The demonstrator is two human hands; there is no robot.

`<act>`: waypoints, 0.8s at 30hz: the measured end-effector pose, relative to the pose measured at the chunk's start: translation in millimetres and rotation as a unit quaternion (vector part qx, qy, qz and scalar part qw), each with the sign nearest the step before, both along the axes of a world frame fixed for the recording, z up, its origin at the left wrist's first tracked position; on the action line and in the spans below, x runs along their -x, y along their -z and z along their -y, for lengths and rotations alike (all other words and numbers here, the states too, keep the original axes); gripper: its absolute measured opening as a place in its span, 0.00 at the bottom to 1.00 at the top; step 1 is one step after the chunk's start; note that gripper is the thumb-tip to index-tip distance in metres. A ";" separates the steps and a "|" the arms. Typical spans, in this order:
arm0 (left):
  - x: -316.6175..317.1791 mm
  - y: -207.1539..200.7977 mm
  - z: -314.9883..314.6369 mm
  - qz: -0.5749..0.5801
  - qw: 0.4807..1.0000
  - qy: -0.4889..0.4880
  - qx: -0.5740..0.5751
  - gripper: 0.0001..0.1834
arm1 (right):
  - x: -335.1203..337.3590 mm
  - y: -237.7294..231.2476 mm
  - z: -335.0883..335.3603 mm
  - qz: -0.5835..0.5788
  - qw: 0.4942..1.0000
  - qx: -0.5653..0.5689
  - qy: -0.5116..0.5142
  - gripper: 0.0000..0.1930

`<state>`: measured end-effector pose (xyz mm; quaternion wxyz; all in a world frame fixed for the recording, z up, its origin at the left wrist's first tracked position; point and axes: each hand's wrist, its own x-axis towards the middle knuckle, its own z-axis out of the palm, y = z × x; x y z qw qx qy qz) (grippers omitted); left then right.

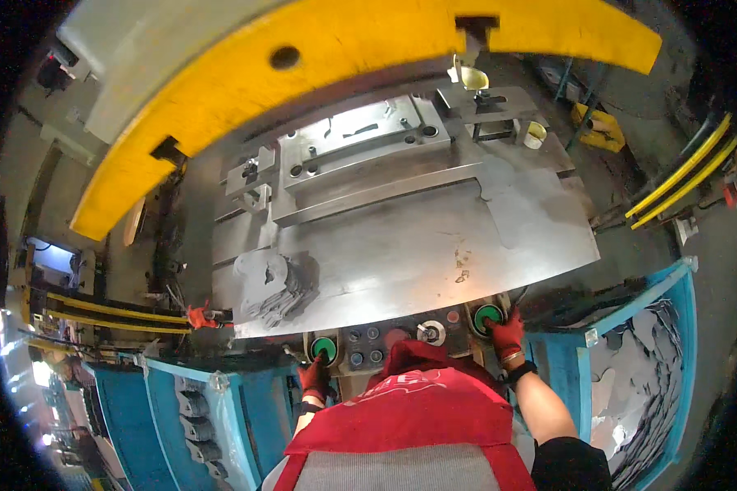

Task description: Operating a large metal stamping press to shape flat metal sheets into components.

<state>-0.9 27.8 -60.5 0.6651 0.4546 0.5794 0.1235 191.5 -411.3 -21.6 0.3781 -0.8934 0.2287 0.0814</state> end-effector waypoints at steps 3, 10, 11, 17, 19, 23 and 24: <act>2.7 16.5 -3.2 -0.005 0.998 -0.013 -0.067 0.36 | 2.2 7.1 2.7 0.003 1.000 0.023 0.004 0.51; -11.6 -33.5 20.1 -0.011 0.992 0.075 -0.097 0.37 | 0.0 -2.6 2.3 -0.051 0.998 0.034 -0.016 0.55; -11.0 -33.8 20.2 -0.018 0.991 0.082 -0.103 0.36 | 0.8 1.7 5.7 -0.042 0.999 0.014 -0.018 0.55; 24.4 -49.3 11.0 0.113 0.993 -0.026 0.012 0.21 | -41.7 -54.9 36.6 -0.125 0.943 0.099 -0.291 0.26; 31.7 -73.5 22.1 0.014 0.991 -0.035 -0.127 0.21 | -69.2 -103.4 43.9 -0.097 0.954 0.060 -0.277 0.20; 81.4 -63.0 -0.1 0.105 0.923 0.019 -0.370 0.23 | -135.0 -128.7 37.8 0.274 0.928 0.095 -0.236 0.21; 84.7 -74.6 0.9 0.129 0.928 0.014 -0.349 0.22 | -153.8 -120.0 40.5 0.356 0.886 0.143 -0.259 0.23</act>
